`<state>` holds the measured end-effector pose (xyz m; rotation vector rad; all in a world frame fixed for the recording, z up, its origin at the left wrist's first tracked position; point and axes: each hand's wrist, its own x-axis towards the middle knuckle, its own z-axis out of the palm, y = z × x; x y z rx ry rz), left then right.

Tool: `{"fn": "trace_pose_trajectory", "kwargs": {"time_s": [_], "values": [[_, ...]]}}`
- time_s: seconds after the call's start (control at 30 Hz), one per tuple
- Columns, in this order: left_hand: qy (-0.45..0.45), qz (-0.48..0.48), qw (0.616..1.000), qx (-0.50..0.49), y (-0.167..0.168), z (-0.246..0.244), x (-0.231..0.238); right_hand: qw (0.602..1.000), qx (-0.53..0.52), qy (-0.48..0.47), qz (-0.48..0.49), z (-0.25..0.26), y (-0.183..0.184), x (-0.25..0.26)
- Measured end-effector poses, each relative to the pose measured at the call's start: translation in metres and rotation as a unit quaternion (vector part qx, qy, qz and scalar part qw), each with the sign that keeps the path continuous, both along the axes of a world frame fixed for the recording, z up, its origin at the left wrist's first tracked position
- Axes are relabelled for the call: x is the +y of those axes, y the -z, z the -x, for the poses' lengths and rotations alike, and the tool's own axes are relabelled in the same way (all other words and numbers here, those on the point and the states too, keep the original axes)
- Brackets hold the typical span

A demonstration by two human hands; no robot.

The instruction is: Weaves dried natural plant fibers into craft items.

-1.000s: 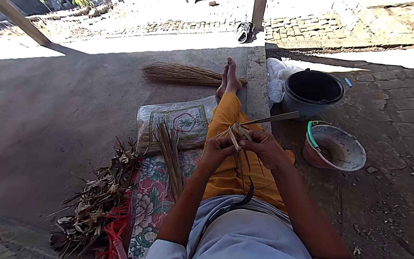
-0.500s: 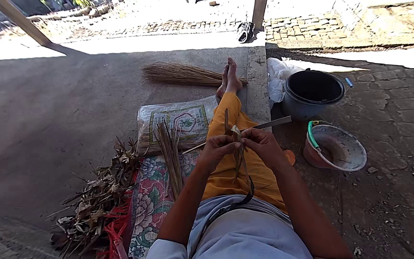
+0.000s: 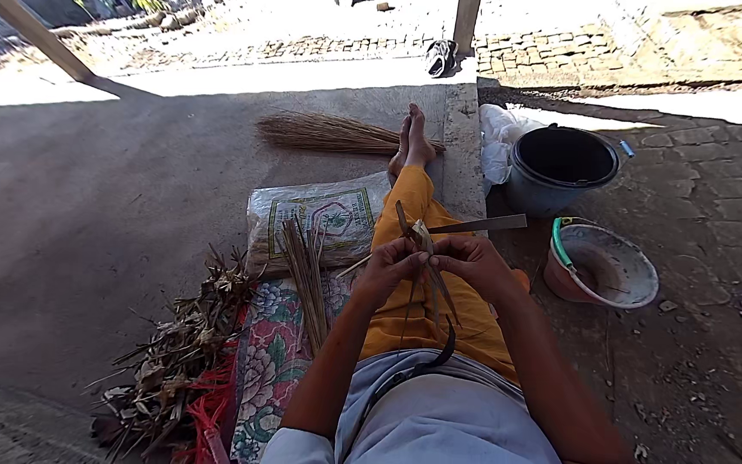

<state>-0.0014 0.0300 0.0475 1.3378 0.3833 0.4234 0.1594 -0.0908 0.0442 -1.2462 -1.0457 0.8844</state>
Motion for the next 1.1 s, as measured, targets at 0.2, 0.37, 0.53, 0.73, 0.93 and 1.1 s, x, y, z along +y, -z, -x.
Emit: {"fn": "trace_pose_trajectory", "kwargs": {"time_s": [0.2, 0.37, 0.53, 0.73, 0.93, 1.1], "values": [[0.015, -0.004, 1.000, -0.020, 0.000, 0.004, 0.005, 0.997, 0.066, -0.028, 0.018, -0.003, 0.000, -0.003], [-0.035, -0.007, 0.999, -0.025, -0.003, 0.002, 0.000, 0.994, 0.111, -0.012, 0.016, 0.002, -0.002, -0.001], [-0.068, -0.019, 0.997, -0.022, 0.000, 0.000, -0.007, 0.997, 0.039, 0.066, -0.004, 0.009, -0.001, 0.002], [-0.086, -0.063, 0.994, -0.016, 0.005, -0.002, -0.008, 0.995, -0.037, 0.094, -0.002, 0.015, 0.001, 0.004], [-0.057, -0.067, 0.996, 0.000, 0.008, 0.000, -0.003, 0.980, -0.168, 0.088, 0.054, 0.011, 0.000, 0.002], [-0.042, -0.036, 0.998, -0.018, 0.003, 0.002, -0.001, 0.989, -0.132, 0.039, 0.062, 0.008, 0.000, 0.003]]}}
